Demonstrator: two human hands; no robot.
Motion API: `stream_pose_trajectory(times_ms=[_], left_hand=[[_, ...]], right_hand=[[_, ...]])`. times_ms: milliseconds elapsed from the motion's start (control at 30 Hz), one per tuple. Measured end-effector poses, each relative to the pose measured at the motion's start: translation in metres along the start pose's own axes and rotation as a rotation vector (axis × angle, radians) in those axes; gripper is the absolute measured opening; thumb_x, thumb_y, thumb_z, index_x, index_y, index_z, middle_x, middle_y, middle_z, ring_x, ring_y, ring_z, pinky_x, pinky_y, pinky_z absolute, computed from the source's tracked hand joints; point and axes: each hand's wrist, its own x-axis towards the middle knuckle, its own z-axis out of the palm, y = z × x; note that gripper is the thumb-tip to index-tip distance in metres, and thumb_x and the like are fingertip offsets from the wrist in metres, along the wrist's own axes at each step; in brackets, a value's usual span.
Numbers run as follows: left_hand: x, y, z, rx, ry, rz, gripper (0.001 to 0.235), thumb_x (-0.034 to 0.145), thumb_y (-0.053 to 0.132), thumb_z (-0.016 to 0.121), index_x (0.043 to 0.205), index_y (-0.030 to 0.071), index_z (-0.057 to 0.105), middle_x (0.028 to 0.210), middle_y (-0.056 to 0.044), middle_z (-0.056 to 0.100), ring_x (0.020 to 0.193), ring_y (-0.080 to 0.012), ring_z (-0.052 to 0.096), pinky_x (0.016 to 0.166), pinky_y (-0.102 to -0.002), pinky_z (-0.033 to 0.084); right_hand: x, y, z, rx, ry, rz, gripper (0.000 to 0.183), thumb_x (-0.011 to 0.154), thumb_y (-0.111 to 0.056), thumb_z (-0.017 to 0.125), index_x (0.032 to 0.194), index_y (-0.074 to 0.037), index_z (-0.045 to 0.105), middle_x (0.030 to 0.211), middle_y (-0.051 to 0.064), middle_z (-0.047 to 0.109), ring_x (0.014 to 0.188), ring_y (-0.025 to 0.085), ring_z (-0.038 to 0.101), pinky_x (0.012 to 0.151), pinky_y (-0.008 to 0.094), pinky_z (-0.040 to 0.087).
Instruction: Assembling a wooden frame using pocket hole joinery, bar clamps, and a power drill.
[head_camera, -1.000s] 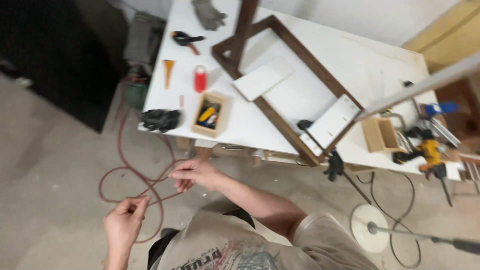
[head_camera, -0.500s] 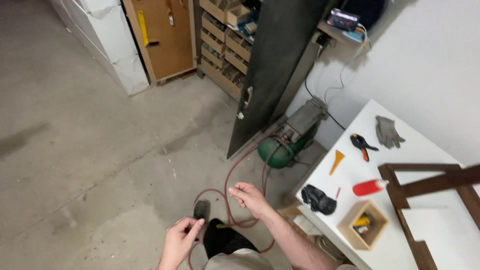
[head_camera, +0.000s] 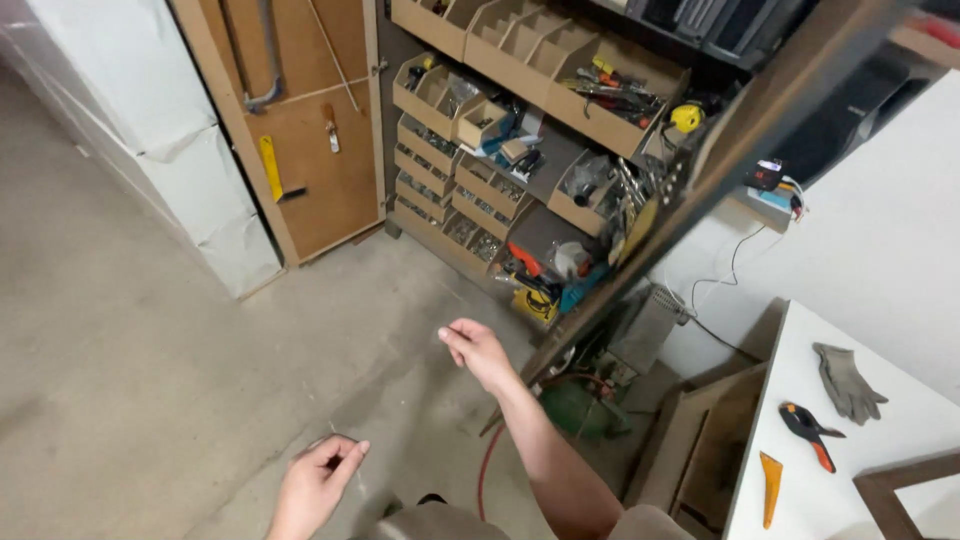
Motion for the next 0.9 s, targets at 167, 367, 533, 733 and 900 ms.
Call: stream_pose_trajectory(times_ms=[167, 367, 533, 733, 900], left_hand=[[0.129, -0.018, -0.023, -0.123, -0.046, -0.066, 0.031, 0.089, 0.029, 0.079, 0.068, 0.007, 0.073, 0.064, 0.002, 0.061, 0.064, -0.0095, 0.051, 0.068, -0.021, 0.043], [0.313, -0.036, -0.032, -0.056, -0.11, -0.081, 0.033, 0.085, 0.034, 0.08, 0.063, 0.011, 0.072, 0.059, 0.002, 0.071, 0.063, -0.0066, 0.057, 0.07, -0.02, 0.047], [0.482, -0.054, -0.042, -0.089, -0.227, 0.081, 0.035, 0.085, 0.033, 0.083, 0.063, 0.012, 0.067, 0.058, 0.003, 0.047, 0.059, -0.0081, 0.042, 0.059, -0.023, 0.041], [0.622, -0.011, -0.074, -0.111, -0.406, 0.04, 0.03, 0.089, 0.03, 0.078, 0.068, 0.008, 0.072, 0.059, -0.002, 0.068, 0.06, -0.0097, 0.059, 0.066, -0.021, 0.048], [0.694, 0.005, -0.073, -0.199, -0.2, 0.096, 0.028, 0.077, 0.018, 0.084, 0.057, 0.006, 0.067, 0.047, -0.002, 0.046, 0.049, -0.0109, 0.041, 0.049, -0.026, 0.04]], right_hand=[[0.152, -0.08, -0.028, -0.044, 0.205, -0.109, 0.017, 0.098, -0.026, 0.069, 0.086, -0.015, 0.067, 0.065, -0.003, 0.059, 0.06, 0.008, 0.054, 0.068, 0.026, 0.045], [0.334, -0.184, -0.086, -0.274, 0.427, -0.236, 0.02, 0.097, -0.037, 0.068, 0.097, -0.018, 0.073, 0.079, -0.003, 0.067, 0.073, 0.012, 0.062, 0.073, 0.032, 0.049], [0.495, -0.284, -0.117, -0.542, 0.491, -0.245, 0.028, 0.103, -0.029, 0.056, 0.124, -0.019, 0.071, 0.134, 0.005, 0.071, 0.125, 0.024, 0.066, 0.109, 0.039, 0.053], [0.773, -0.295, -0.282, -1.008, 0.712, -0.622, 0.059, 0.092, -0.02, 0.075, 0.146, -0.008, 0.054, 0.153, 0.022, 0.047, 0.144, 0.038, 0.042, 0.12, 0.044, 0.032], [0.824, -0.355, -0.289, -1.1, 0.703, 0.043, 0.086, 0.088, -0.016, 0.072, 0.16, -0.002, 0.025, 0.165, 0.023, 0.026, 0.152, 0.037, 0.029, 0.125, 0.038, 0.025]])
